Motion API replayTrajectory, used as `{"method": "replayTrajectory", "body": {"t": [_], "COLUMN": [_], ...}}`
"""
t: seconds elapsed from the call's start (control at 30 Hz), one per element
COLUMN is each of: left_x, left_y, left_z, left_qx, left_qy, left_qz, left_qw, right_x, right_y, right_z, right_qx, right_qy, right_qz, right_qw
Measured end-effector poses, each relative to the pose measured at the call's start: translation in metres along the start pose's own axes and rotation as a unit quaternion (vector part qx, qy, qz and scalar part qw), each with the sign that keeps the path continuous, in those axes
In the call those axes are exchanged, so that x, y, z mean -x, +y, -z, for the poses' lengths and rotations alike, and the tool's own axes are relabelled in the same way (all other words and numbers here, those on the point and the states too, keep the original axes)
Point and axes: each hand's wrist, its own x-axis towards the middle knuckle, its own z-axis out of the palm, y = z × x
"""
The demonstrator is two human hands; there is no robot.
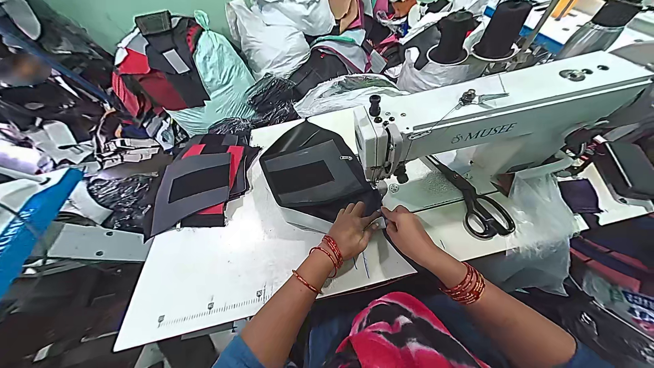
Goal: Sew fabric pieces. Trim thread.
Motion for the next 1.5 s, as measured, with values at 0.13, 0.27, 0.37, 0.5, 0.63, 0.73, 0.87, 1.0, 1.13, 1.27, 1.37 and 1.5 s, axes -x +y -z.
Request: {"method": "replayTrajectory", "body": {"t": [0.13, 0.27, 0.37, 0.5, 0.63, 0.73, 0.87, 1.0, 1.13, 1.27, 1.37, 1.5], "left_x": [-0.001, -0.005, -0.015, -0.032, -0.035, -0.03, -0.027, -0.029, -0.036, -0.045, -0.05, -0.052], "left_y": [-0.012, -0.022, -0.027, -0.018, -0.014, -0.019, -0.02, -0.018, -0.017, -0.023, -0.023, -0.026], "left_z": [0.001, 0.021, 0.034, 0.025, 0.011, 0.003, -0.001, -0.001, 0.003, 0.0, 0.003, 0.001], "left_qx": [0.021, 0.132, 0.136, 0.013, -0.064, -0.052, -0.029, -0.03, -0.033, -0.025, -0.021, -0.024], "left_qy": [-0.008, -0.025, -0.021, -0.026, -0.025, 0.016, 0.059, 0.054, 0.047, 0.087, 0.09, 0.113], "left_qz": [-0.053, -0.054, -0.025, -0.03, -0.068, -0.086, -0.085, -0.062, -0.039, -0.037, -0.029, -0.034], "left_qw": [0.998, 0.989, 0.99, 0.999, 0.995, 0.995, 0.994, 0.996, 0.998, 0.995, 0.995, 0.993], "right_x": [-0.002, -0.003, -0.003, -0.002, -0.002, -0.002, -0.003, -0.006, -0.016, -0.028, -0.034, -0.034], "right_y": [-0.008, -0.012, -0.015, -0.017, -0.02, -0.02, -0.018, -0.017, -0.011, -0.015, -0.012, -0.006], "right_z": [0.0, 0.0, 0.0, -0.002, -0.003, -0.005, -0.006, -0.005, -0.002, 0.008, 0.014, 0.011], "right_qx": [0.082, 0.146, 0.194, 0.215, 0.219, 0.223, 0.212, 0.205, 0.175, 0.171, 0.147, 0.113], "right_qy": [-0.038, -0.061, -0.072, -0.071, -0.068, -0.066, -0.049, -0.039, -0.017, -0.061, -0.067, -0.035], "right_qz": [0.001, 0.027, 0.051, 0.054, 0.039, 0.034, 0.038, 0.045, 0.06, 0.041, 0.044, 0.05], "right_qw": [0.996, 0.987, 0.977, 0.973, 0.973, 0.972, 0.975, 0.977, 0.983, 0.982, 0.986, 0.992]}}
